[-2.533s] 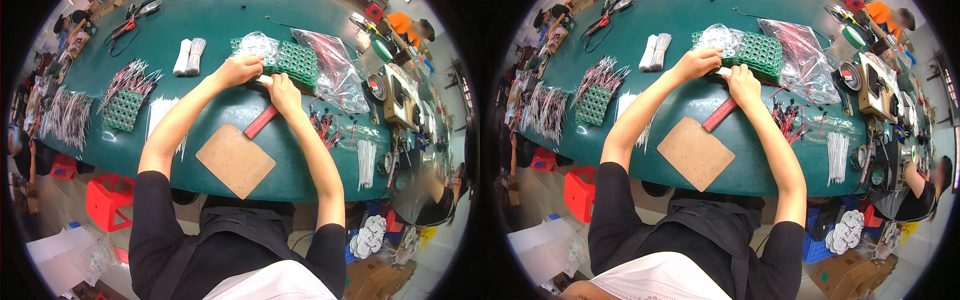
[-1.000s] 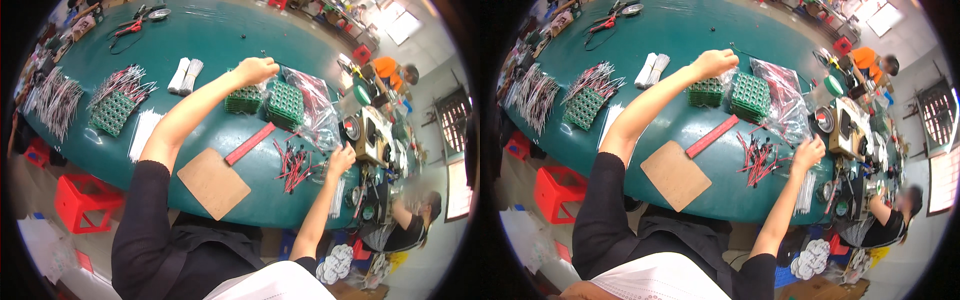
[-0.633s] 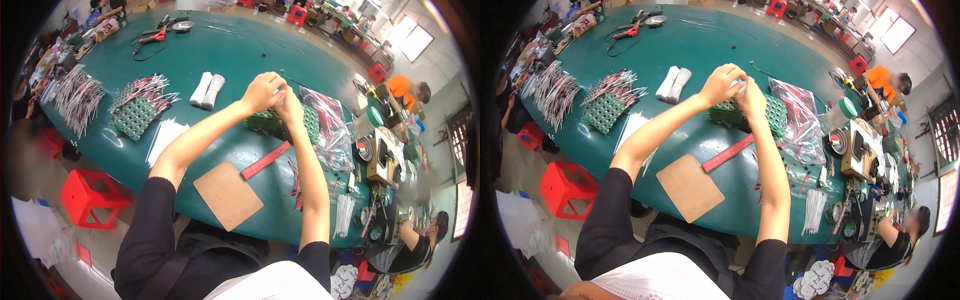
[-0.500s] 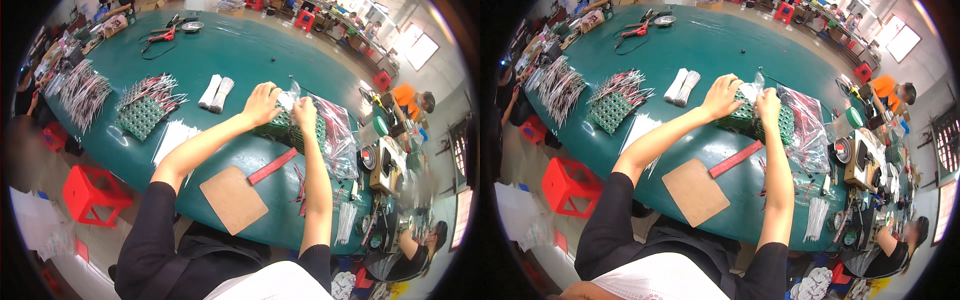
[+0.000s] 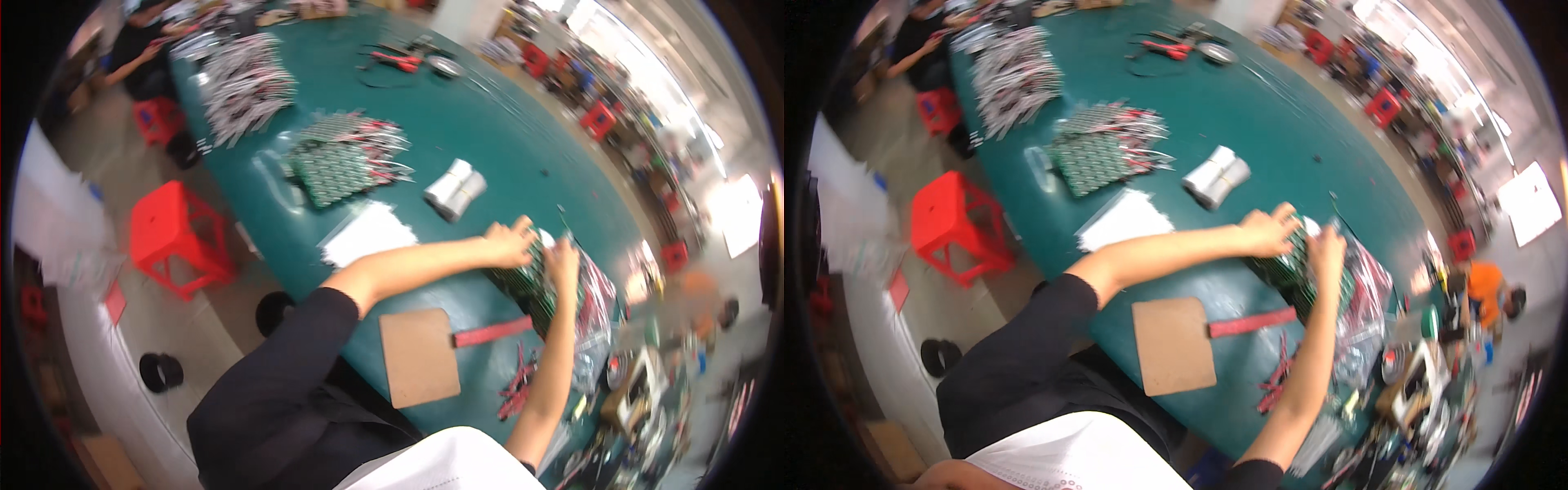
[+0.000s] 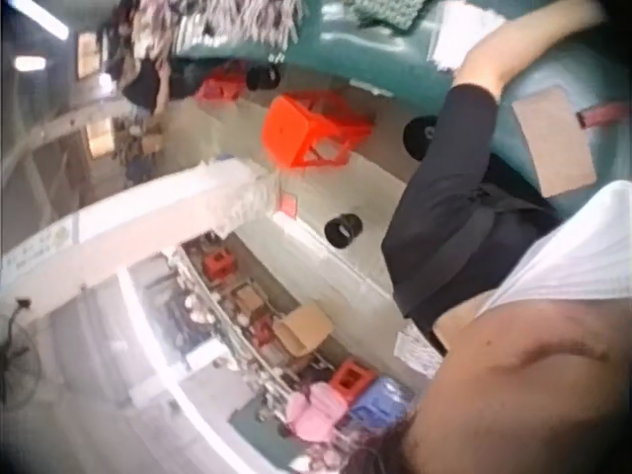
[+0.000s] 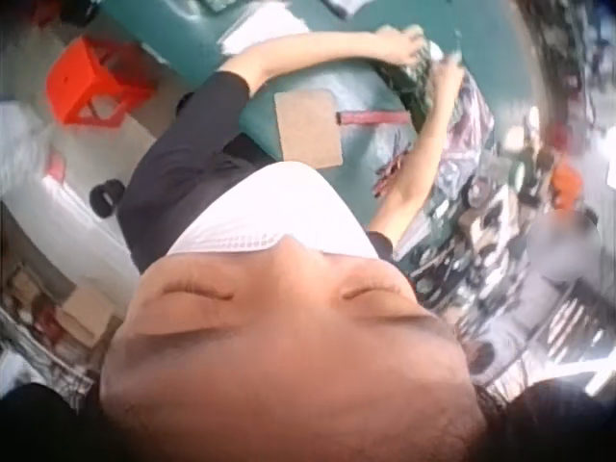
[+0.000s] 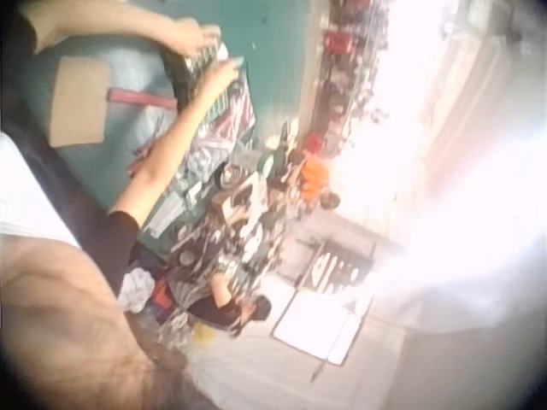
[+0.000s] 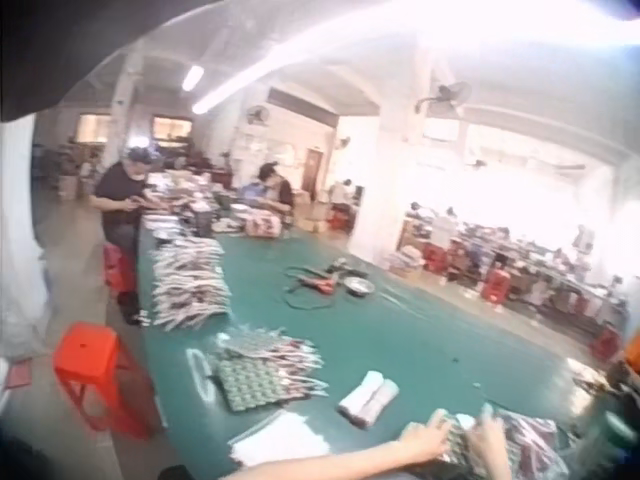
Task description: The person is manually inserting small wires into ports on green circuit boards.
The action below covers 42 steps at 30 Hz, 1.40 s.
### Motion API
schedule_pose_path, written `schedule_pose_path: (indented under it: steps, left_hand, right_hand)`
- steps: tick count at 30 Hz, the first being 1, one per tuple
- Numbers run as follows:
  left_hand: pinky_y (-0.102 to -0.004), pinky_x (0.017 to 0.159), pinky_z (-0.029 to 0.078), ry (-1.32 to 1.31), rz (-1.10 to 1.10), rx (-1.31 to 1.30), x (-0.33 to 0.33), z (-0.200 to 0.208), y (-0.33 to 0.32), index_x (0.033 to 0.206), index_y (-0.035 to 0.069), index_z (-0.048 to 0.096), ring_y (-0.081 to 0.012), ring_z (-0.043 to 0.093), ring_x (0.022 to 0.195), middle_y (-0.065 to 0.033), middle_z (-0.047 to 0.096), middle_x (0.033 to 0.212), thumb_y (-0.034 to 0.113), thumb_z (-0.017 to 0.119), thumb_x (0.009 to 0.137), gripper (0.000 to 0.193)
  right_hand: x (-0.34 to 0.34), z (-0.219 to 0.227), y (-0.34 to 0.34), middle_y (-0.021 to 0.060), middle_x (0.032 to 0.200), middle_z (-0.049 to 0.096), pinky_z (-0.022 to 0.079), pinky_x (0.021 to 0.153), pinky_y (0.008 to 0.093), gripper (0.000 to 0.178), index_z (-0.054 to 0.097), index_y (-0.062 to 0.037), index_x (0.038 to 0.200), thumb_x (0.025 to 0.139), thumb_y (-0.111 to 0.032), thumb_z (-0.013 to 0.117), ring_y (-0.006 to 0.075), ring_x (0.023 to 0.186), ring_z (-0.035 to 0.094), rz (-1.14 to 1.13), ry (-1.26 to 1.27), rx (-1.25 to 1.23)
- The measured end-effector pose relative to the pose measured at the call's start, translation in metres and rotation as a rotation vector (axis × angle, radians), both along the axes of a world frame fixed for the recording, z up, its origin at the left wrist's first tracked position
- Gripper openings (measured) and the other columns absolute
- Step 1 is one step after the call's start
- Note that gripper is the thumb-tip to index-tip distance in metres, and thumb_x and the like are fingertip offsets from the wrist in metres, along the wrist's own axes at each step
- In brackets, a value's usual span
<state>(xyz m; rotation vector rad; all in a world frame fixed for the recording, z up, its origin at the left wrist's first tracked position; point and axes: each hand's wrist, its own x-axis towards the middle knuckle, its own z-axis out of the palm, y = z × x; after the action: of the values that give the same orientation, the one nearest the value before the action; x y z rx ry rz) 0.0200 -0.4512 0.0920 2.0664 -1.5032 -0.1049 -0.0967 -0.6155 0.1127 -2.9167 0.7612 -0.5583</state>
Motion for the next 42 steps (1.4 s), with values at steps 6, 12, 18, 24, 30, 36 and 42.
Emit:
schedule_pose_path:
  steps: [6, 12, 18, 24, 30, 36, 42]
  left_hand:
    - [-0.0465, 0.096, 0.047, 0.485, 0.098, -0.234, -0.012, -0.033, -0.009, 0.147, 0.008, 0.029, -0.0483, 0.058, 0.105, -0.0343, 0.023, 0.145, 0.031, 0.066, 0.081, 0.079]
    - [-0.0441, 0.098, 0.046, 0.604, 0.052, -0.119, 0.003, -0.023, 0.004, 0.148, 0.009, 0.025, -0.0493, 0.054, 0.112, -0.0348, 0.025, 0.144, 0.032, 0.066, 0.079, 0.083]
    - [-0.0498, 0.094, 0.048, 0.491, 0.128, -0.141, -0.006, -0.021, 0.003, 0.147, 0.012, 0.028, -0.0507, 0.055, 0.109, -0.0317, 0.030, 0.139, 0.033, 0.065, 0.078, 0.081]
    - [-0.0492, 0.093, 0.048, 0.517, 0.100, -0.101, 0.000, -0.019, 0.006, 0.146, 0.018, 0.032, -0.0466, 0.058, 0.108, -0.0261, 0.032, 0.139, 0.039, 0.065, 0.077, 0.080]
    - [-0.0528, 0.095, 0.046, 0.471, 0.142, -0.084, -0.002, -0.011, 0.013, 0.145, 0.021, 0.033, -0.0490, 0.056, 0.110, -0.0263, 0.034, 0.138, 0.043, 0.062, 0.078, 0.076]
    - [-0.0544, 0.095, 0.045, 0.454, 0.174, -0.012, 0.002, -0.007, 0.015, 0.145, 0.026, 0.033, -0.0470, 0.056, 0.112, -0.0234, 0.032, 0.143, 0.043, 0.063, 0.077, 0.076]
    - [-0.0546, 0.095, 0.046, 0.428, 0.170, 0.018, 0.000, -0.005, 0.014, 0.146, 0.026, 0.033, -0.0467, 0.057, 0.112, -0.0246, 0.032, 0.143, 0.043, 0.062, 0.077, 0.076]
  right_hand:
    - [0.001, -0.015, -0.015, 0.0239, 0.089, 0.058, 0.047, 0.074, 0.0497, 0.022, 0.055, 0.0013, 0.092, 0.087, -0.018, 0.063, 0.0434, 0.083, 0.057, 0.092, -0.046, -0.032]
    - [0.017, -0.011, 0.022, 0.0249, 0.103, 0.055, 0.049, 0.076, 0.0498, 0.021, 0.052, 0.0023, 0.095, 0.092, -0.018, 0.057, 0.0443, 0.089, 0.059, 0.021, -0.052, -0.033]
    - [0.023, -0.004, 0.015, 0.0241, 0.104, 0.057, 0.049, 0.076, 0.0505, 0.017, 0.057, -0.0006, 0.098, 0.093, -0.017, 0.057, 0.0435, 0.089, 0.060, 0.041, -0.035, -0.028]
    - [0.023, -0.020, -0.028, 0.0232, 0.083, 0.064, 0.048, 0.074, 0.0512, 0.021, 0.060, 0.0020, 0.089, 0.090, -0.019, 0.060, 0.0418, 0.084, 0.062, -0.023, 0.003, -0.085]
    - [0.026, -0.016, -0.009, 0.0203, 0.089, 0.063, 0.046, 0.082, 0.0495, 0.027, 0.060, -0.0024, 0.092, 0.078, -0.020, 0.075, 0.0435, 0.092, 0.054, 0.109, -0.104, 0.046]
    - [0.036, 0.007, 0.002, 0.0174, 0.078, 0.065, 0.049, 0.079, 0.0441, 0.024, 0.063, -0.0015, 0.081, 0.075, -0.022, 0.073, 0.0358, 0.086, 0.060, 0.086, -0.033, 0.225]
    - [0.031, -0.004, -0.005, 0.0185, 0.084, 0.068, 0.051, 0.075, 0.0421, 0.027, 0.064, -0.0020, 0.080, 0.079, -0.027, 0.072, 0.0347, 0.081, 0.066, -0.207, -0.117, 0.400]
